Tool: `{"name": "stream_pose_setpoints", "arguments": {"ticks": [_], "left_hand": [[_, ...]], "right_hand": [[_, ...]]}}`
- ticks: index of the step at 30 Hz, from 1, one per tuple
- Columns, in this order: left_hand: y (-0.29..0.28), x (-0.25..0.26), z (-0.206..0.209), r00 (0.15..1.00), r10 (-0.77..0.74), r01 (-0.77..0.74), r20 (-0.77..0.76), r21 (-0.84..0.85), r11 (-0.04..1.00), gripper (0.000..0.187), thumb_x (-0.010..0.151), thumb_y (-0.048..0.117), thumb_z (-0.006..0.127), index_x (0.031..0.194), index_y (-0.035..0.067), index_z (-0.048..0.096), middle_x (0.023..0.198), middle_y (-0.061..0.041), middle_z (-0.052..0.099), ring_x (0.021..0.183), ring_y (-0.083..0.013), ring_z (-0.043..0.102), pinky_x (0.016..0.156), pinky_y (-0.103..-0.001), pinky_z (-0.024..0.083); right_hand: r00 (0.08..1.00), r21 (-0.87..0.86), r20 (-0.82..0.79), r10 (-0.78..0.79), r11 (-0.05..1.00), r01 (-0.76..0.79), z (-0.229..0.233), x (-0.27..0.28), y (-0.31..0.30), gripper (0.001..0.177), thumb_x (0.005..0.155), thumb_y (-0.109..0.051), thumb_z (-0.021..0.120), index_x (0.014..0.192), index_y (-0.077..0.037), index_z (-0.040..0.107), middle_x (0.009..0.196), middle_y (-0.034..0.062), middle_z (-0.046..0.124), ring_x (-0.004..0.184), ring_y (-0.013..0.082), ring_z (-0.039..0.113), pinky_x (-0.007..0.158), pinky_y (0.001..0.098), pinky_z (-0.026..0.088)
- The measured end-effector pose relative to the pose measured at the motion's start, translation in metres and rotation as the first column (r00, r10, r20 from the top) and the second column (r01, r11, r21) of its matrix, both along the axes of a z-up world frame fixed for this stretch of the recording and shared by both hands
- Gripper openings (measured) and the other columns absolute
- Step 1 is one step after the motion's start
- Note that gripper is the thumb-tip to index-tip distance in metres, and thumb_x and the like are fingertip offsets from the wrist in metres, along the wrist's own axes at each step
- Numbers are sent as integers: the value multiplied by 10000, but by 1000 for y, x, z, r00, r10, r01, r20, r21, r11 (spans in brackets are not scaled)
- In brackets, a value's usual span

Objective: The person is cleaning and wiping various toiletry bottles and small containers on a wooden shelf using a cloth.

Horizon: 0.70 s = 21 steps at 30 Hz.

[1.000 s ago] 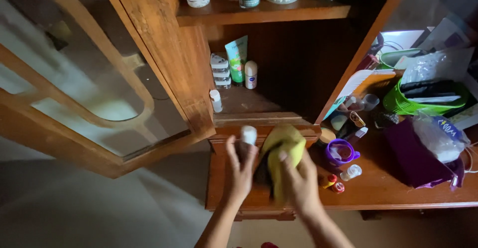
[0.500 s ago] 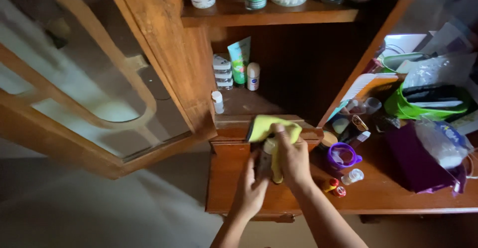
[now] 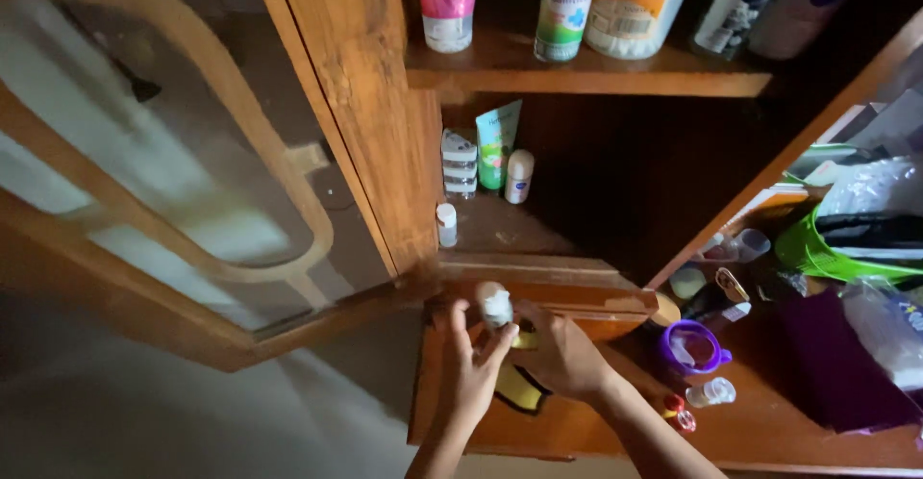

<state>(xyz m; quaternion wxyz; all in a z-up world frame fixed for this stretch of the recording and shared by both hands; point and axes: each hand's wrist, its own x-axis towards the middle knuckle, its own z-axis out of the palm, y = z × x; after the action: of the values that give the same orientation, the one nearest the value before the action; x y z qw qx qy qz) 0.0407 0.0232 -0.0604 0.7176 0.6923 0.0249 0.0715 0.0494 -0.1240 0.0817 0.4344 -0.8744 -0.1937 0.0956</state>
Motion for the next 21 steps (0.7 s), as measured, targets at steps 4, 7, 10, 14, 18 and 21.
{"name": "stream_pose_setpoints", "arguments": {"ticks": [4, 7, 10, 14, 18, 21], "left_hand": [[12, 1, 54, 981, -181, 169, -73, -150, 974, 712, 963, 278, 674, 1538, 122, 283, 1449, -216, 535, 1334, -300, 589, 1089, -426, 486], [20, 1, 77, 963, -78, -4, 258, 304, 953, 639, 1015, 239, 627, 1561, 42, 359, 1603, -237, 369, 1490, -369, 343, 1183, -508, 284], [29, -5, 58, 997, -76, 67, 32, 236, 970, 586, 1013, 308, 568, 1520, 70, 397, 1585, -148, 423, 1496, -305, 365, 1208, -477, 279], [48, -4, 35, 989, -64, 73, -134, 67, 995, 541, 1016, 324, 541, 1490, 88, 431, 1569, -128, 464, 1499, -265, 403, 1223, -471, 284], [63, -3, 9, 952, -27, 52, -306, 74, 996, 546, 1001, 323, 543, 1491, 117, 418, 1554, -101, 464, 1496, -239, 390, 1217, -465, 278], [68, -5, -7, 963, -5, 12, -269, 26, 1000, 543, 1001, 297, 532, 1494, 106, 408, 1541, -117, 489, 1487, -239, 411, 1211, -460, 297]], "right_hand": [[981, 3, 192, -26, 1000, 26, -10, 36, 4, 415, 805, -192, 755, 1188, -68, 653, 1100, 209, 722, 974, 369, 719, 803, 456, 588], [960, -31, 260, -102, 993, 114, -53, 98, -2, 317, 846, -222, 738, 1117, -67, 685, 1051, 206, 739, 893, 354, 759, 763, 450, 613], [945, -119, 238, -225, 959, 259, -58, 139, 7, 360, 846, -347, 752, 1106, -104, 691, 968, 150, 769, 801, 324, 785, 702, 440, 625], [933, -160, 278, -230, 946, 281, -61, 166, 29, 489, 799, -461, 788, 1149, -133, 689, 945, 155, 758, 803, 338, 765, 680, 447, 612], [945, -265, 180, -272, 912, 313, -71, 177, 41, 541, 759, -529, 805, 1170, -193, 707, 943, 177, 749, 864, 370, 732, 724, 465, 589], [954, -281, 128, -271, 913, 297, -72, 176, 46, 540, 740, -556, 797, 1148, -211, 713, 943, 166, 754, 869, 366, 735, 737, 464, 588]]}}
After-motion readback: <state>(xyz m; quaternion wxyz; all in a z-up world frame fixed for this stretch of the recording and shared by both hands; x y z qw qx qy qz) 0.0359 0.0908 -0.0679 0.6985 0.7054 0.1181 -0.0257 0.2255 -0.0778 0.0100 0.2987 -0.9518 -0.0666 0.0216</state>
